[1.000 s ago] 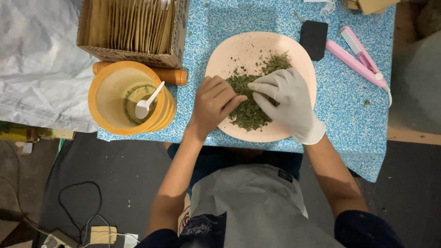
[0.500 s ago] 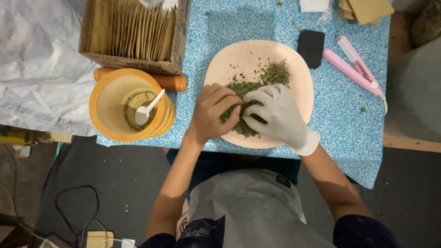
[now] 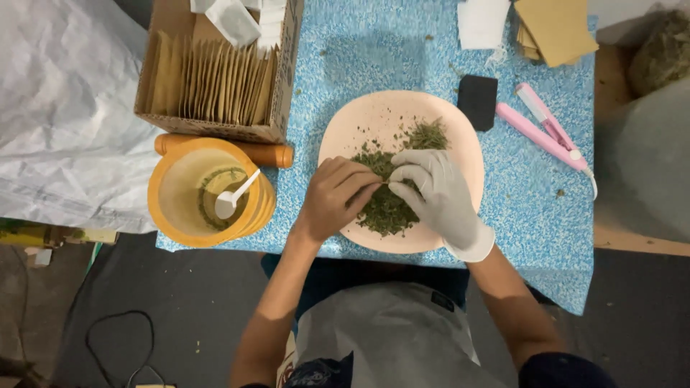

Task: Sorting through dried tea leaves on a plate to remove stems and impurities by hand.

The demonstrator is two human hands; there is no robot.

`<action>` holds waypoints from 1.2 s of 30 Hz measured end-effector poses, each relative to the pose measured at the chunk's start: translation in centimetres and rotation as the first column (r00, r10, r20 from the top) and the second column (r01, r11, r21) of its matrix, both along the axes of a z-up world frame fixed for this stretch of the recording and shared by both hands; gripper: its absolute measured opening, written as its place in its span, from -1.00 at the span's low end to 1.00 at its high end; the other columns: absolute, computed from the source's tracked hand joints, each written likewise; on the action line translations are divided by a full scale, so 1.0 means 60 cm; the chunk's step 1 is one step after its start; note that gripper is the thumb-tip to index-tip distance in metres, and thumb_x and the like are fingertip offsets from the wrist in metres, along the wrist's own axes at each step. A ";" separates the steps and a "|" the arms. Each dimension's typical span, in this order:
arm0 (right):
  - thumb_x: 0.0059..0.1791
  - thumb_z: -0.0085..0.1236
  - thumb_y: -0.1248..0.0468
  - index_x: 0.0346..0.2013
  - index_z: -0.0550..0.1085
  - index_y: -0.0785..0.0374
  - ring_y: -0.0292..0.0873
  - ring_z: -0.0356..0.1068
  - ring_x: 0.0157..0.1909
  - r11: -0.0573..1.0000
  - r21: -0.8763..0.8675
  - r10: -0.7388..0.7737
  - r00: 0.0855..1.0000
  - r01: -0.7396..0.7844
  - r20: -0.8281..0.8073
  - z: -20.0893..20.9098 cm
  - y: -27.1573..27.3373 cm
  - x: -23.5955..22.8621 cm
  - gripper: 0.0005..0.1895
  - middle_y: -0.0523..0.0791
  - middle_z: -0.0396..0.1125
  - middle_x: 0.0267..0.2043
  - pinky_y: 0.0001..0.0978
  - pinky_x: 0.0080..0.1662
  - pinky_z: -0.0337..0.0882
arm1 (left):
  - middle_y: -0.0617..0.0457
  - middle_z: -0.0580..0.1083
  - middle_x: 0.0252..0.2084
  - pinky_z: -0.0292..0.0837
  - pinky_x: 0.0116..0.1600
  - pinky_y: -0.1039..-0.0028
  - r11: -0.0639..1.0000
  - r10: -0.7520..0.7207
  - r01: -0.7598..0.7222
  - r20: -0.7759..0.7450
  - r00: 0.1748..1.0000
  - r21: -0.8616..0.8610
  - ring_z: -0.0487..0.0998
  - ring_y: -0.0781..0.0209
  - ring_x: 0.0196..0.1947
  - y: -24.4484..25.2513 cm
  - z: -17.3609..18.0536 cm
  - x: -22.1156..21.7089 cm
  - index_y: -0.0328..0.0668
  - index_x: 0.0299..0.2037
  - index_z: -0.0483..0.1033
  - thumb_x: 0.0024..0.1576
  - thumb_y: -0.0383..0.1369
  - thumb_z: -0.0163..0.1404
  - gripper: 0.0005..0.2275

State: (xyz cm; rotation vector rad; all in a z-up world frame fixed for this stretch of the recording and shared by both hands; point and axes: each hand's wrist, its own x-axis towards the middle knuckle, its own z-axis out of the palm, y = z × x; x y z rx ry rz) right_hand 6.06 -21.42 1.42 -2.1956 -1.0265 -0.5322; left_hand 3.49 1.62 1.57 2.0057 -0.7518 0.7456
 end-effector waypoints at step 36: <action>0.07 0.41 0.32 -0.01 0.71 0.12 0.06 0.52 0.00 0.947 0.115 -0.317 0.936 0.302 0.155 0.040 -0.022 0.025 -0.81 -0.11 0.55 0.02 -0.20 0.04 0.42 | 0.06 0.61 -0.26 0.47 -0.16 0.46 0.999 0.045 -0.044 -0.080 0.996 0.012 0.53 0.23 -0.36 0.001 0.016 -0.015 -0.13 -0.18 0.69 0.29 -0.48 0.22 -0.97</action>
